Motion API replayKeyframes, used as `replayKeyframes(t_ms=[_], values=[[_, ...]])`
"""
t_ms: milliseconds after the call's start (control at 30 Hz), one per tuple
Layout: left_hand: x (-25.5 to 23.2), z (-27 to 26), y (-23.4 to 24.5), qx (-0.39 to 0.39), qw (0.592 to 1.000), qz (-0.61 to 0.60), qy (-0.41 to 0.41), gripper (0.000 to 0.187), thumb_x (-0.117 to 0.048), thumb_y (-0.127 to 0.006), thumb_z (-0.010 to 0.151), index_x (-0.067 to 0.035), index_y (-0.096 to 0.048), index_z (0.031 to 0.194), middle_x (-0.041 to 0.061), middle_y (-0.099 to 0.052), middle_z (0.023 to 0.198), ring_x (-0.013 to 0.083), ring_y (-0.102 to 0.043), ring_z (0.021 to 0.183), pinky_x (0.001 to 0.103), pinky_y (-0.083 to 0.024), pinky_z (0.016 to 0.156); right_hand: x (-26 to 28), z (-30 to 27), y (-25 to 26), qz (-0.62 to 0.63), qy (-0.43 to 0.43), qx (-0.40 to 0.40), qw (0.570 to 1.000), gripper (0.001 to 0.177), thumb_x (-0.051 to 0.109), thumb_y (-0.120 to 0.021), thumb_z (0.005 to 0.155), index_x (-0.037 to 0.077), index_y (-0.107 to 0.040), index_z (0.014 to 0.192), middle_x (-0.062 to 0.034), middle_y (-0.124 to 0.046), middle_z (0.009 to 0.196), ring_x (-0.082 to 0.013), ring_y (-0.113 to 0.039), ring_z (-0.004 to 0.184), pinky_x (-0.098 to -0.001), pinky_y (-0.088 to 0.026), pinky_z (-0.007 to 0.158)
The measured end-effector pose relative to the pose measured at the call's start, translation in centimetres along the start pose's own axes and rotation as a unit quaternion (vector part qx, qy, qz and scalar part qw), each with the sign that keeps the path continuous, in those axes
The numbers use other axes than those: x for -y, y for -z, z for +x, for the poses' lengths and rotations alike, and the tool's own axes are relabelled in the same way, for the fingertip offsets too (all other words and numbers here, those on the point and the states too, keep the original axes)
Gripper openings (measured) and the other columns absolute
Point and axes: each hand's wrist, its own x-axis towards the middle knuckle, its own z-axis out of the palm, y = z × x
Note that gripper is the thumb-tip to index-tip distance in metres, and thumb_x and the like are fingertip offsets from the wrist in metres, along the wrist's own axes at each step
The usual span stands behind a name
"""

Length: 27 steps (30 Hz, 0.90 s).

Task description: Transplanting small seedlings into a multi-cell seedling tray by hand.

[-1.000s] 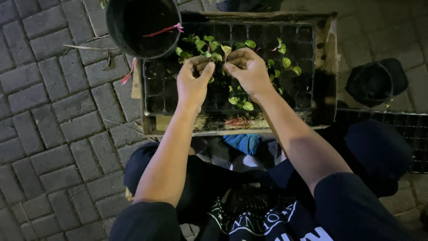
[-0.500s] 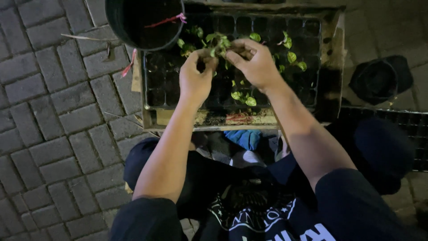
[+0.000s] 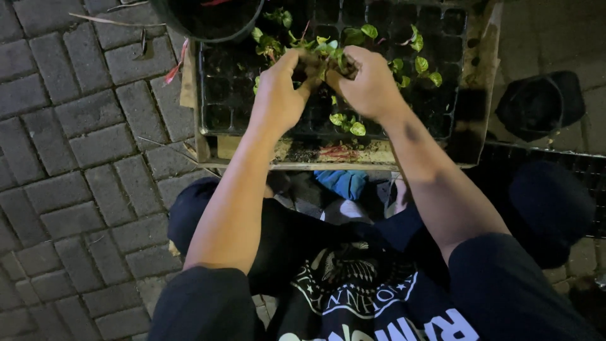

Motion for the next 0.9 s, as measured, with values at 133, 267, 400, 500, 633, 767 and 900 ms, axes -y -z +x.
replayKeyframes(t_ms=[133,267,400,500,633,767,900], values=[[-0.1,0.5,1.9,0.016,0.99,0.122,0.068,0.035,-0.004,-0.07,0.089,-0.013,-0.066,0.122,0.005,-0.074,0.118,0.0228,-0.072,0.102,0.038,-0.058,0.086,-2.8,-0.5,-4.0,-0.144,0.159,-0.067,0.974,0.014,0.006,-0.075,0.089,0.001,-0.063,0.084,-0.0117,-0.062,0.085,-0.0249,-0.054,0.074,-0.0355,-0.045,0.068],[0.3,-0.2,3.2,-0.056,0.985,0.156,0.043,0.023,-0.008,-0.068,0.093,-0.014,-0.067,0.114,0.004,-0.069,0.108,0.0252,-0.069,0.092,0.04,-0.055,0.078,-7.3,-2.5,-9.3,-0.302,0.17,-0.034,0.937,0.015,0.011,-0.072,0.077,0.009,-0.065,0.09,-0.0113,-0.055,0.106,-0.031,-0.052,0.097,-0.0446,-0.039,0.083],[-0.2,-0.5,3.2,-0.054,0.991,0.12,0.018,0.022,-0.007,-0.072,0.09,-0.01,-0.069,0.111,0.005,-0.072,0.104,0.0206,-0.071,0.087,0.035,-0.057,0.076,-4.8,-2.9,-9.3,-0.324,0.179,0.002,0.929,0.023,0.006,-0.066,0.079,0.005,-0.073,0.101,-0.0093,-0.053,0.103,-0.0291,-0.047,0.094,-0.0439,-0.036,0.09],[-1.3,-0.4,3.8,0.023,0.995,0.048,0.083,0.023,-0.018,-0.063,0.107,-0.004,-0.066,0.124,0.019,-0.067,0.115,0.0383,-0.069,0.113,0.052,-0.064,0.084,-5.6,-2.2,-9.5,-0.359,0.281,-0.072,0.887,0.012,0.019,-0.074,0.085,0.007,-0.071,0.089,-0.0055,-0.057,0.094,-0.0222,-0.05,0.085,-0.0364,-0.035,0.077],[-0.7,-0.5,3.3,-0.024,0.996,0.075,0.053,0.018,-0.015,-0.068,0.098,-0.007,-0.069,0.115,0.009,-0.07,0.105,0.0248,-0.071,0.095,0.038,-0.06,0.076,-5.8,-2.5,-9.6,-0.38,0.232,-0.042,0.894,0.026,0.017,-0.073,0.077,0.009,-0.07,0.1,-0.0068,-0.054,0.103,-0.0262,-0.048,0.093,-0.0405,-0.035,0.084],[-0.4,-0.4,2.8,-0.06,0.995,0.076,0.013,0.017,-0.011,-0.072,0.091,-0.009,-0.07,0.107,0.003,-0.071,0.1,0.0155,-0.069,0.077,0.03,-0.056,0.069,-5.8,-2.6,-9.6,-0.385,0.187,-0.008,0.904,0.022,0.015,-0.068,0.078,0.008,-0.067,0.099,-0.01,-0.056,0.108,-0.0314,-0.049,0.1,-0.046,-0.035,0.092],[-0.5,-0.7,3.0,-0.056,0.993,0.102,0.029,0.018,-0.015,-0.072,0.091,-0.012,-0.071,0.109,0.003,-0.071,0.103,0.0211,-0.067,0.082,0.034,-0.054,0.071,-5.5,-2.8,-9.5,-0.371,0.185,0.002,0.91,0.031,0.013,-0.068,0.076,0.009,-0.069,0.107,-0.0094,-0.058,0.111,-0.0304,-0.05,0.101,-0.0452,-0.036,0.092]])
